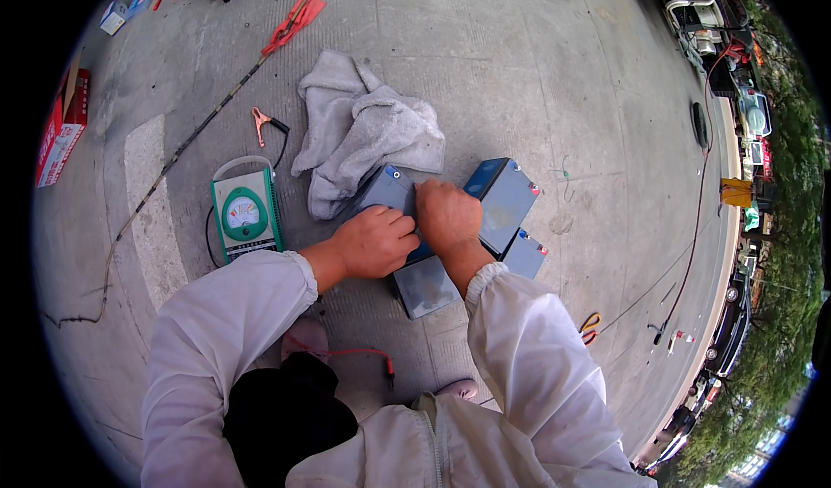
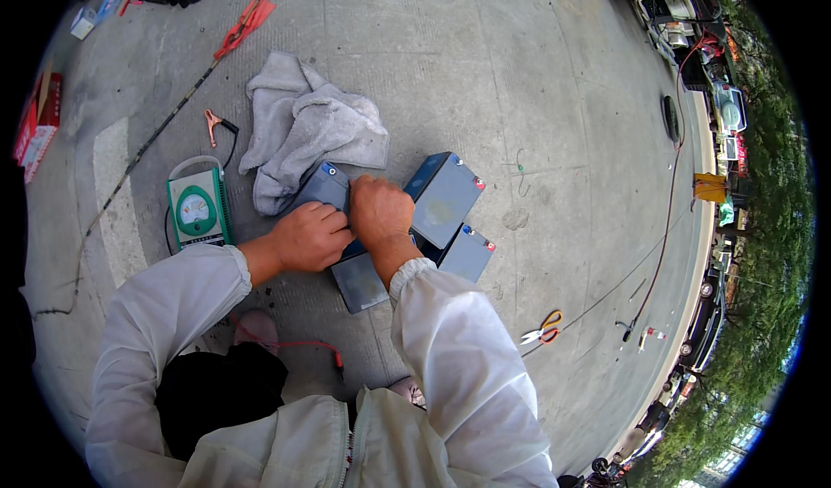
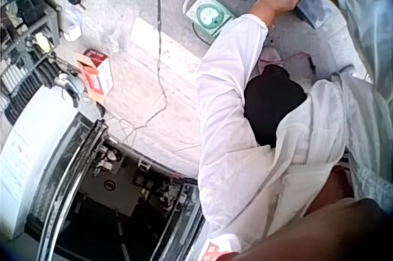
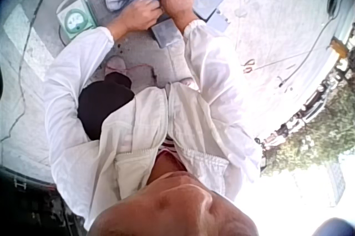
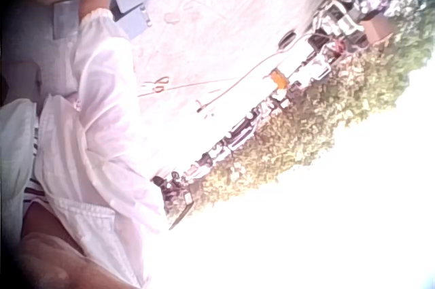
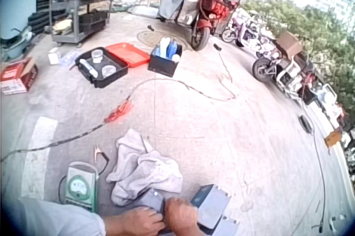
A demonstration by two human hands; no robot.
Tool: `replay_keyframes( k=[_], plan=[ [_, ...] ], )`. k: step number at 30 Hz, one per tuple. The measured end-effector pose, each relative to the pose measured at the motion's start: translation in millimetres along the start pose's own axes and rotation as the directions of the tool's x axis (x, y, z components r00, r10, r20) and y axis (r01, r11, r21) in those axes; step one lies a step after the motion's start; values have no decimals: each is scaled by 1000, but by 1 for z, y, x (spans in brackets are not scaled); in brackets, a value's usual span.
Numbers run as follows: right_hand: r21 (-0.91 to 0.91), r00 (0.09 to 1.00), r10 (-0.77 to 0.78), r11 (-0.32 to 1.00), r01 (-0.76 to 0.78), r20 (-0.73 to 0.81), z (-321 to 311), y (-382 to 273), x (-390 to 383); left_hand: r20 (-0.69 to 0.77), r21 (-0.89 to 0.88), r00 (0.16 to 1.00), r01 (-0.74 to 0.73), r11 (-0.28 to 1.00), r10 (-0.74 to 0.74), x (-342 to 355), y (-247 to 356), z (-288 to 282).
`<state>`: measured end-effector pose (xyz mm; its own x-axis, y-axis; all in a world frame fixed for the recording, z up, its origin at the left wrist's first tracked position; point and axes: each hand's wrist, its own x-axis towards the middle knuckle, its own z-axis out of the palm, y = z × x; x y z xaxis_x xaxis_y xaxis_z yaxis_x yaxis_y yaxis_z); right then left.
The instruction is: The person uses a yellow screwdriver to test the terminals of several gray rectangular batteries arranged on the floor. The person repeatedly touches the screwdriver to the positive and negative terminals of each battery, likely checking for voltage or continuity.
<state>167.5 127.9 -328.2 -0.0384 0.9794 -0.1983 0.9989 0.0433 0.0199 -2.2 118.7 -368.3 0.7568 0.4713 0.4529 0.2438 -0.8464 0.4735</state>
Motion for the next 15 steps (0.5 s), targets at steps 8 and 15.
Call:
replay_keyframes(
  k=[8,15],
  plan=[
    [661,651,219,-479,-577,727,-20,47,8,16,17,1000,-1,1000,0,-1,1,-7],
    [579,825,-30,-698,-422,565,-23,53,-13,12,8,1000,-2,1000,2,-2,0,-5]
  ],
)
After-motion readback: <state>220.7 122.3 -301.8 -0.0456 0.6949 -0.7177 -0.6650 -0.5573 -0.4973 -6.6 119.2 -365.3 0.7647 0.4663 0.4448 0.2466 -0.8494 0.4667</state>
